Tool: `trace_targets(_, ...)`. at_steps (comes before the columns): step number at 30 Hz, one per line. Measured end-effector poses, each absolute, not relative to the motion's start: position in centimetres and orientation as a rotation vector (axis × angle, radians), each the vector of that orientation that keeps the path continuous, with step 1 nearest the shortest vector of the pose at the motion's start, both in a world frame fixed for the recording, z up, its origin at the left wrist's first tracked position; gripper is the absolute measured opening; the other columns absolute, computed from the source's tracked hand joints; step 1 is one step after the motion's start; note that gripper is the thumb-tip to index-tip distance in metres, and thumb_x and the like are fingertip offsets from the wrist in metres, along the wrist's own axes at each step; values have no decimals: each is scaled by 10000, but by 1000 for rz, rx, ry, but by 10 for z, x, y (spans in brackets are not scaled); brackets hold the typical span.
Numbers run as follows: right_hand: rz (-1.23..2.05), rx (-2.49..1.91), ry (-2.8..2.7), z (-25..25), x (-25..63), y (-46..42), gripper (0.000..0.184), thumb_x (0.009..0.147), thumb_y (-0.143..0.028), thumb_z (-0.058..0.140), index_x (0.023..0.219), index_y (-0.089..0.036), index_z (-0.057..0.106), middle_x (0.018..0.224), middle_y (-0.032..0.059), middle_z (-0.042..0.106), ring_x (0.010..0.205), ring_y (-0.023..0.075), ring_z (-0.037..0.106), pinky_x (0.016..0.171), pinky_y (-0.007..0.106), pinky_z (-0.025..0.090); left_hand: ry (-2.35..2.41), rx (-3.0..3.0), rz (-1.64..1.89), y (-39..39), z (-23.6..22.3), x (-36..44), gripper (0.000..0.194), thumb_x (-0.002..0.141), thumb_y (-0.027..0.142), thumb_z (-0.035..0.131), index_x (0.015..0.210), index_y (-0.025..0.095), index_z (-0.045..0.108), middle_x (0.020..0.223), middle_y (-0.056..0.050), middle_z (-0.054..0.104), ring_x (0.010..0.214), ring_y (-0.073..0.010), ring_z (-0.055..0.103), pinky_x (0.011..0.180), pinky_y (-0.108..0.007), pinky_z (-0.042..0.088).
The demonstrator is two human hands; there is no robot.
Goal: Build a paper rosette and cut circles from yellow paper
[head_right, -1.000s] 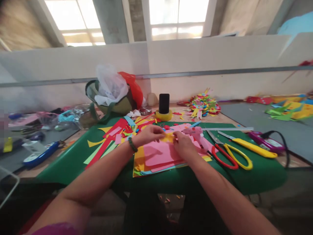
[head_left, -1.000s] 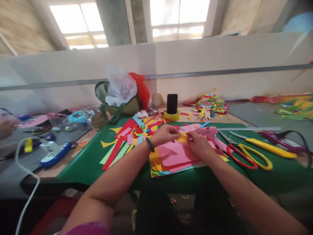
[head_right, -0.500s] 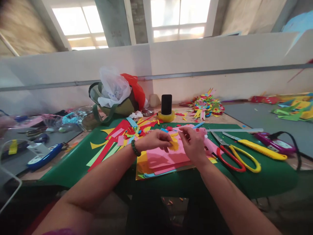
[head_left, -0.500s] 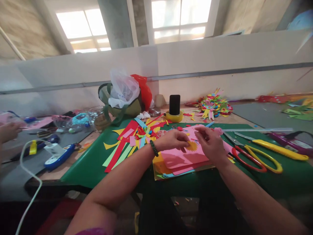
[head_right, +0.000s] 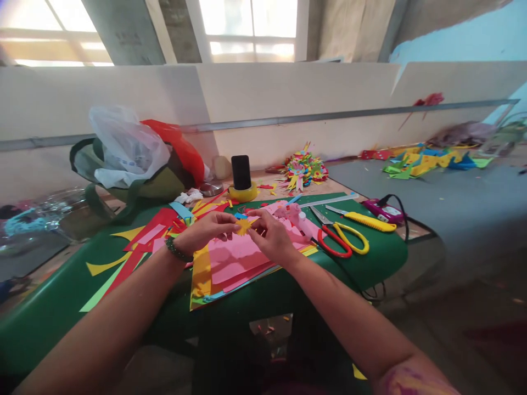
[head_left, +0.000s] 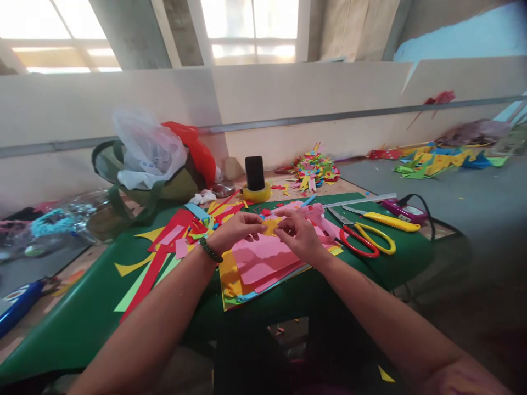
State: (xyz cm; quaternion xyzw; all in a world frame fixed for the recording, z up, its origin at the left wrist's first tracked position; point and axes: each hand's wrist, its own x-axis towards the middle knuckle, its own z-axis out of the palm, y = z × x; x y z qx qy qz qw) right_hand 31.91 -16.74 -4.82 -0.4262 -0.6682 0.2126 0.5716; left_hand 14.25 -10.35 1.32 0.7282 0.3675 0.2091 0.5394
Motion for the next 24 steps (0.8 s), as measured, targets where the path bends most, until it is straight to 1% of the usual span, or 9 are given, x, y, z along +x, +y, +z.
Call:
trace_targets(3, 497, -993, -1578, -51, 319, -166, 313, 819, -247, 600, 1122, -198, 542, 707, -23, 652, 555, 117, 567, 540, 248, 452, 882, 1744, 482, -103, 13, 142, 240, 644, 378, 759, 688, 164, 659, 605, 28, 600, 543, -81, 528, 528, -206, 403)
trace_targets(6, 497, -950, -1531, -50, 319, -168, 304, 834, -289, 629, 1115, -211, 545, 767, -13, 662, 540, 105, 571, 523, 241, 473, 871, 1739, 513, -95, 13, 137, 248, 620, 373, 787, 681, 165, 666, 594, 24, 599, 531, -83, 523, 505, -202, 396)
trace_targets(8, 412, -885, -1371, -48, 322, -170, 255, 872, -351, 611, 1082, -224, 543, 788, -12, 648, 535, 96, 567, 510, 233, 483, 889, 1673, 646, -87, 15, 131, 277, 581, 370, 817, 670, 161, 658, 577, 30, 582, 508, -75, 504, 482, -194, 381)
trace_targets(11, 204, -803, -1123, -44, 328, -172, 185, 929, -404, 555, 1012, -240, 542, 695, -41, 593, 500, 87, 528, 491, 218, 471, 917, 1482, 944, -74, 22, 118, 326, 512, 344, 856, 652, 158, 627, 559, 44, 557, 477, -54, 467, 449, -173, 349)
trace_targets(13, 124, -796, -1074, -42, 332, -172, 179, 929, -410, 568, 983, -240, 545, 654, -52, 580, 484, 85, 527, 482, 213, 465, 906, 1378, 1062, -68, 26, 112, 344, 479, 316, 868, 638, 157, 607, 551, 49, 548, 474, -47, 467, 442, -161, 343)
trace_targets(14, 110, -805, -1078, -42, 334, -172, 184, 919, -409, 586, 976, -238, 549, 659, -48, 596, 498, 90, 552, 485, 214, 470, 901, 1342, 1090, -66, 28, 110, 351, 465, 303, 872, 633, 157, 601, 548, 50, 546, 475, -48, 475, 443, -158, 350)
trace_targets(18, 99, -829, -1101, -43, 335, -171, 220, 865, -397, 664, 966, -230, 562, 719, -12, 674, 654, 146, 688, 526, 233, 510, 879, 1316, 1088, -67, 28, 111, 363, 445, 289, 886, 643, 149, 617, 547, 43, 553, 478, -51, 492, 440, -155, 357)
trace_targets(24, 43, -853, -1061, -42, 338, -183, 267, 810, -364, 729, 961, -226, 557, 685, -36, 684, 601, 138, 676, 560, 253, 542, 815, 1421, 994, -71, 30, 108, 376, 466, 330, 905, 617, 144, 616, 563, 23, 571, 472, -45, 473, 438, -156, 349)
